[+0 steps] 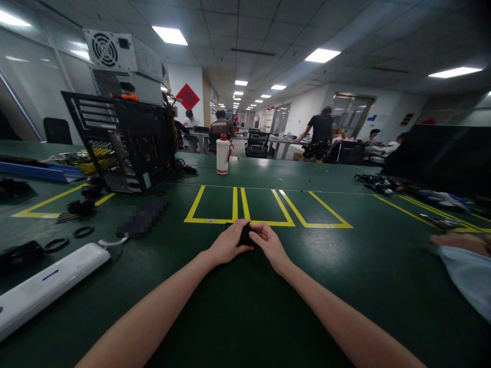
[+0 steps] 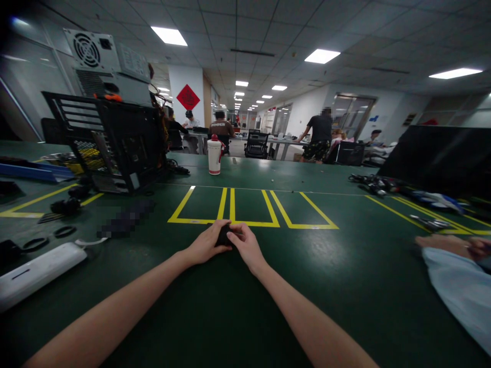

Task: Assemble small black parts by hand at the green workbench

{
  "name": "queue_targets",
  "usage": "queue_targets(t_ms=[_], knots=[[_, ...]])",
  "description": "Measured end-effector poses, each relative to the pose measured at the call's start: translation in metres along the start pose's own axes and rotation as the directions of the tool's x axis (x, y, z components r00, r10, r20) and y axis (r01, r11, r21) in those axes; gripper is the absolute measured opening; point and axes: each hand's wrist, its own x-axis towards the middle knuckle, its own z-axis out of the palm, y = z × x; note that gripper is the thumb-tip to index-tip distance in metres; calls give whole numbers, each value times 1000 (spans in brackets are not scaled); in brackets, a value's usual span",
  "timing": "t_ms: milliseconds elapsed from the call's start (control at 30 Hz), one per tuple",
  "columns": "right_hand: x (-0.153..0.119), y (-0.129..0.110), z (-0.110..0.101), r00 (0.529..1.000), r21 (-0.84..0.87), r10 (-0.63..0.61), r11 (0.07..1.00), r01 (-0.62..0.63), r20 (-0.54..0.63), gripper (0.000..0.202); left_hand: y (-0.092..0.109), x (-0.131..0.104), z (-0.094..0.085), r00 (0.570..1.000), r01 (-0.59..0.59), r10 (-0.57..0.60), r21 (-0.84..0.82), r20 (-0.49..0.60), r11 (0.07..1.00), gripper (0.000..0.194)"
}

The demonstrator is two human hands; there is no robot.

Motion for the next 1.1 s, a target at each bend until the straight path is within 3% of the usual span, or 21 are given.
queue_targets(t_ms=[267,533,733,967,1100], knots=[[0,3,-3,996,22,23,999,-25,87,29,-1,1,2,1000,4,-4,8,4,1000,61],[0,-3,-2,999,-16,53,998,-52,7,26,3,1,-1,1000,24,-24,-12,15,1000,62],[-2,-4,-7,991,47,52,997,-58,120,31,1,0,0,1000,15,-15,-10,13,1000,61],[1,-1,-5,999,-12,23,1000,-22,22,23,2,1,0,1000,6,-6,-15,9,1000,62],[3,1,-7,996,-19,47,999,-46,74,27,0,1,1,1000,-1,1,-14,2,1000,60]])
